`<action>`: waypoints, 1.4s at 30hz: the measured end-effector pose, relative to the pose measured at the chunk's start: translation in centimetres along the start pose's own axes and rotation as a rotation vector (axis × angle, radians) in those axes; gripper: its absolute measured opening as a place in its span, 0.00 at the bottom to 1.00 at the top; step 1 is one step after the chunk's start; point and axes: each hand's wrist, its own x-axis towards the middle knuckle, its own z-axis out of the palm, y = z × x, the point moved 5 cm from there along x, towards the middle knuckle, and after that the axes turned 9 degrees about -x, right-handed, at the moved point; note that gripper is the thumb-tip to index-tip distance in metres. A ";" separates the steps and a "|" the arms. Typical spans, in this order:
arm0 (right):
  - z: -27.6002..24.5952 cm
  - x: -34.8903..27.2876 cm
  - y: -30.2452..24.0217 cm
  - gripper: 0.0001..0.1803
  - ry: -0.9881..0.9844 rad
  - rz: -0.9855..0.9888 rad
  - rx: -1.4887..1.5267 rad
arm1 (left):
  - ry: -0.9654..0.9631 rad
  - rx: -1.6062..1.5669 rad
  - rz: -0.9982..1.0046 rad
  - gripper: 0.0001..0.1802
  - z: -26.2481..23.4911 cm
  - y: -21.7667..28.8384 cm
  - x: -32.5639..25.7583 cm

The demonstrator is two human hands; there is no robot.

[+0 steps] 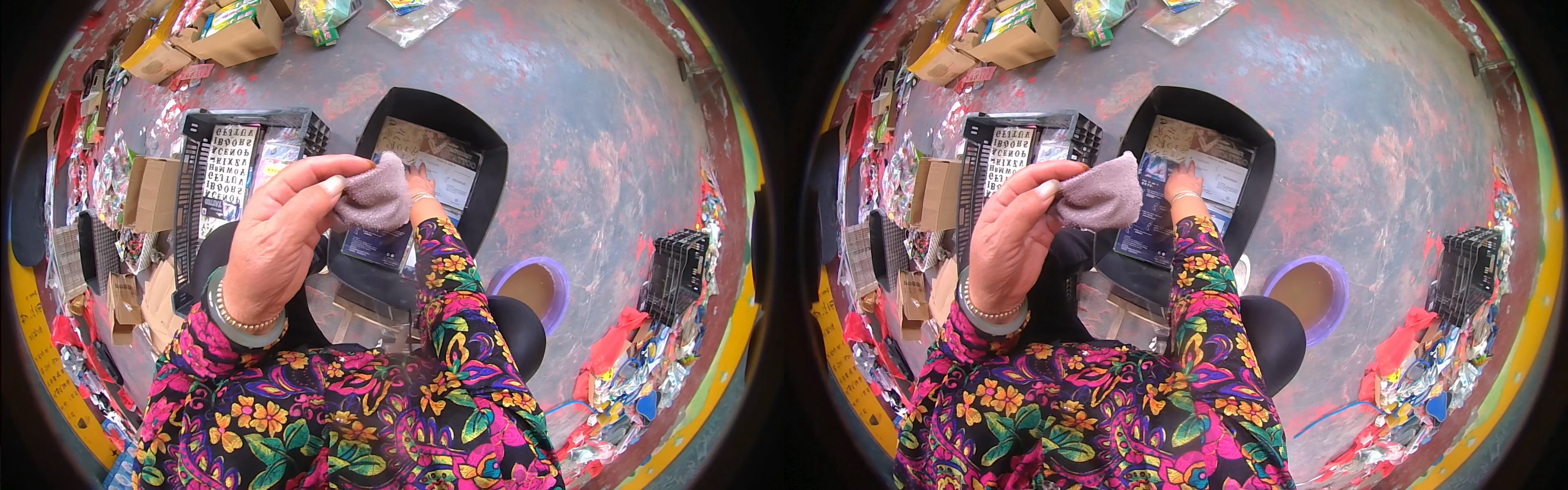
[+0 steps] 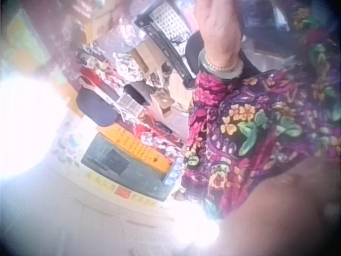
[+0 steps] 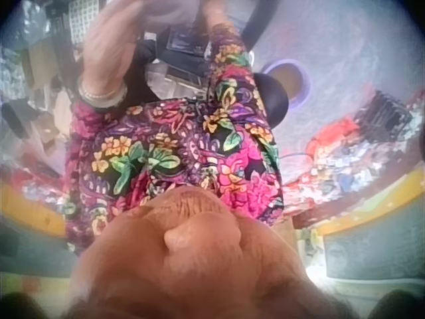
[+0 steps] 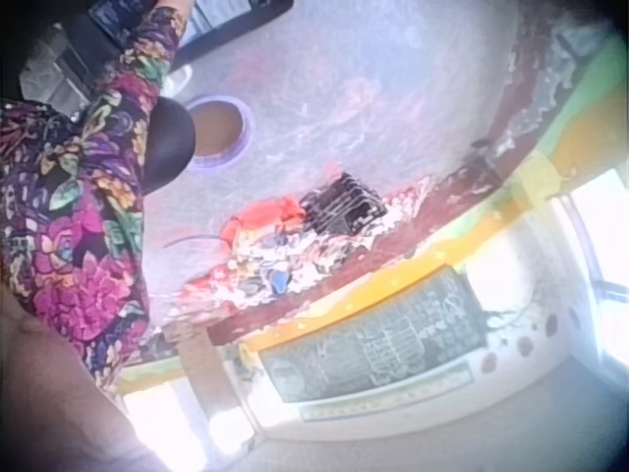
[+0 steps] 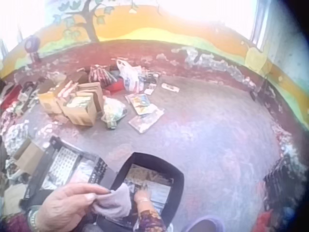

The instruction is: The person sits on the floor and wipes various stationery items, including a black box, a colorful package, and a white plastic container, using a cloth. The person dips the cloth into a purple bowl of water to clean it and then places the cleaned items into a black crate.

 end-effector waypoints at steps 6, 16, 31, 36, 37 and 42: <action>-6.7 1.9 -0.8 0.17 -0.206 -0.183 1.600 | -0.089 -0.053 -0.006 0.15 -0.4 -0.1 1.1; -25.0 -11.6 -4.0 0.25 -0.079 -0.565 1.408 | -0.069 -0.362 0.264 0.11 -5.1 0.3 5.2; -26.0 -22.3 3.3 0.07 0.896 -0.175 0.982 | -0.271 0.267 0.397 0.05 -2.1 -8.4 9.5; -26.8 -25.4 10.0 0.07 1.068 -0.121 1.141 | -0.226 0.213 0.141 0.09 -3.4 -8.3 10.9; -26.5 -26.3 11.7 0.08 1.068 -0.079 1.171 | -0.208 0.149 0.127 0.09 -3.1 -7.5 10.5; -21.2 -28.5 19.5 0.09 1.108 0.151 1.242 | -0.226 0.174 0.224 0.10 -3.1 -1.8 9.6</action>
